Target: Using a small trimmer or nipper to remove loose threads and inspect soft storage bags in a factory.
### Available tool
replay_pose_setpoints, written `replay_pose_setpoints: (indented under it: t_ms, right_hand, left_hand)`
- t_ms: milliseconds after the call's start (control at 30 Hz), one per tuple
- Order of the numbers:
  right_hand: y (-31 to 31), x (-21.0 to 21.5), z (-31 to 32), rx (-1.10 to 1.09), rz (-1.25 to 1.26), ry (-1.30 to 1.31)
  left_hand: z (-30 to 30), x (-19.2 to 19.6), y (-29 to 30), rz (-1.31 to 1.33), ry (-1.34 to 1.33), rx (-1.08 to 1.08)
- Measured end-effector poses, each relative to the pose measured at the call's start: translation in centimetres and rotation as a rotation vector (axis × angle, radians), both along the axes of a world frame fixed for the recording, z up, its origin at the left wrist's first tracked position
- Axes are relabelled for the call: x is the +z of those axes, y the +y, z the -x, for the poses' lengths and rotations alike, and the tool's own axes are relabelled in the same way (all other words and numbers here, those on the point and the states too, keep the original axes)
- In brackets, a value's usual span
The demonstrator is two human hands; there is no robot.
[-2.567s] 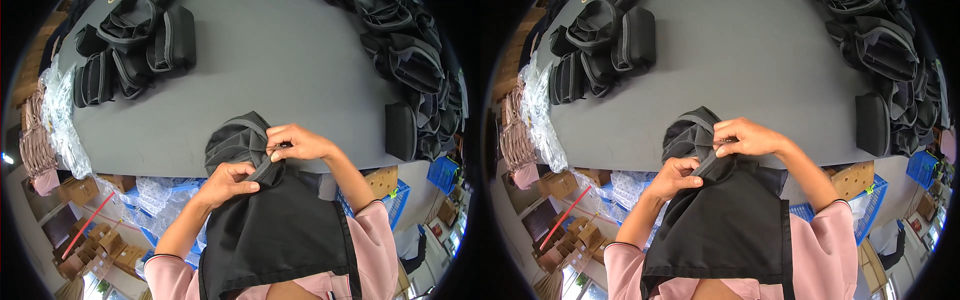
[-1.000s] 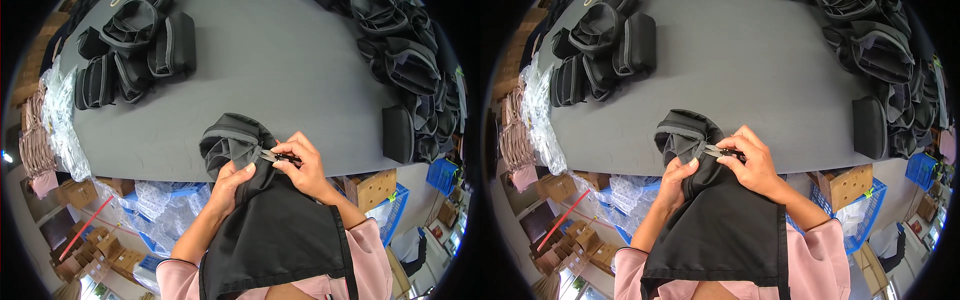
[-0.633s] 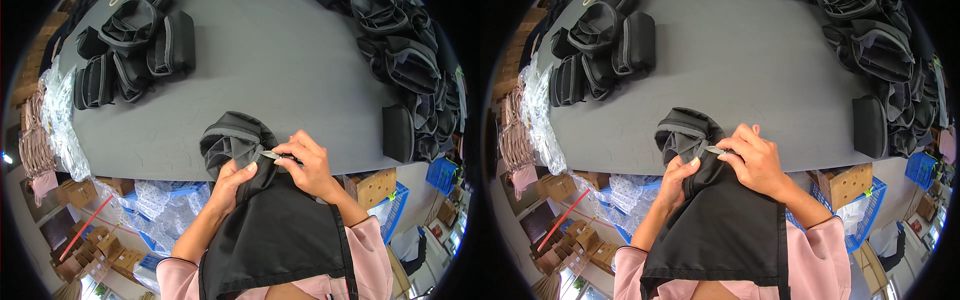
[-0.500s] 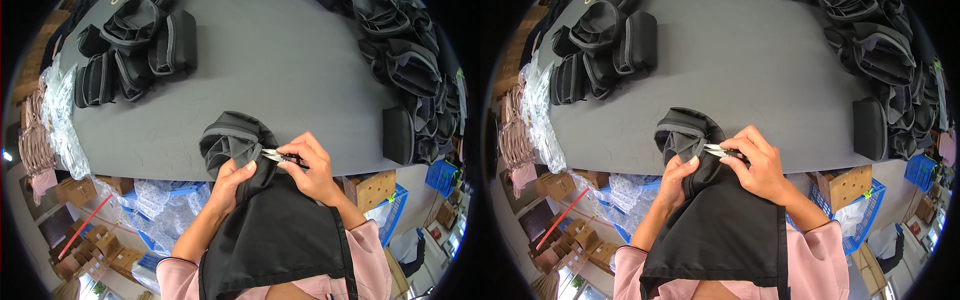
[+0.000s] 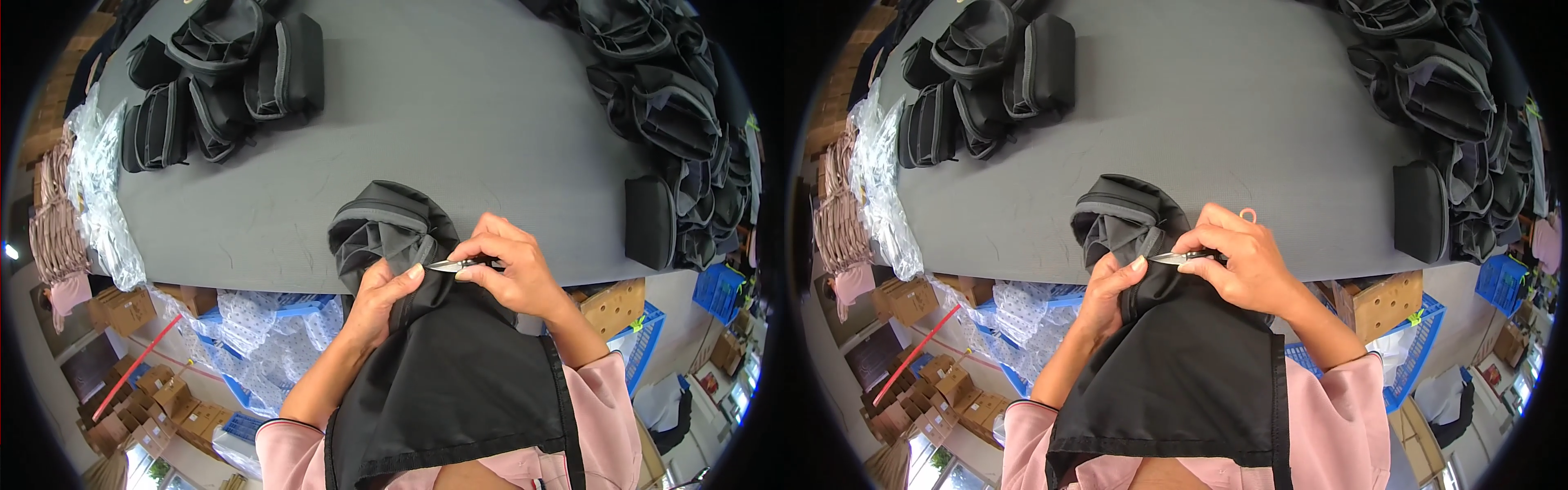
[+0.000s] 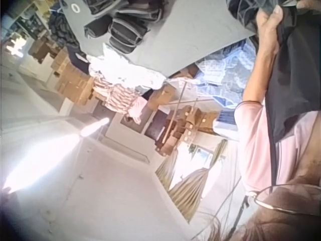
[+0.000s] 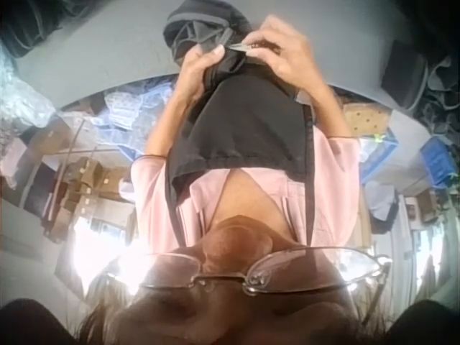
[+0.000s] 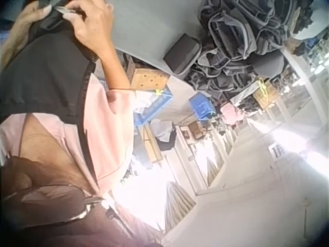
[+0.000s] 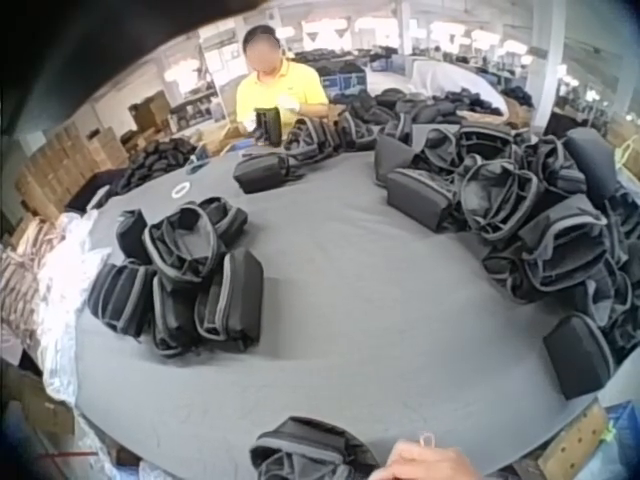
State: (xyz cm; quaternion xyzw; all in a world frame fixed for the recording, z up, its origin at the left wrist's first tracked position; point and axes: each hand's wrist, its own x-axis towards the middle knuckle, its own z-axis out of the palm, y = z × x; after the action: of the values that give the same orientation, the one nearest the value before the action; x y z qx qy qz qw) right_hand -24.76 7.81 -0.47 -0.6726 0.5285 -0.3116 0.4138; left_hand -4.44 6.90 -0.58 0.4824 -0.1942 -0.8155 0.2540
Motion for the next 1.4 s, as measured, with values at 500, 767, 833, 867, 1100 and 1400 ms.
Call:
replay_pose_setpoints:
  t_ms: [500,767,833,867,1100,1400]
  right_hand:
    - [-0.4,0.5,0.0,-0.014,0.033,0.076]
    - [-1.2,1.3,0.5,-0.022,-0.073,-0.027]
    - [-1.3,1.2,0.3,0.016,-0.066,0.015]
    - [-1.4,1.2,0.3,0.053,-0.059,0.059]
    - [-1.6,0.4,1.0,0.115,0.064,0.113]
    - [-1.7,0.9,1.0,0.052,-0.04,-0.056]
  left_hand:
    - [-0.3,-1.1,0.7,-0.052,-0.041,0.01]
    - [0.0,-1.0,0.5,0.002,-0.038,0.03]
    - [0.0,-0.6,0.4,-0.01,-0.038,0.032]
    - [0.1,-0.5,0.3,-0.021,-0.036,0.034]
    - [-0.5,-1.7,0.8,-0.028,-0.035,-0.022]
    - [-0.1,-1.2,0.4,-0.011,-0.033,-0.014]
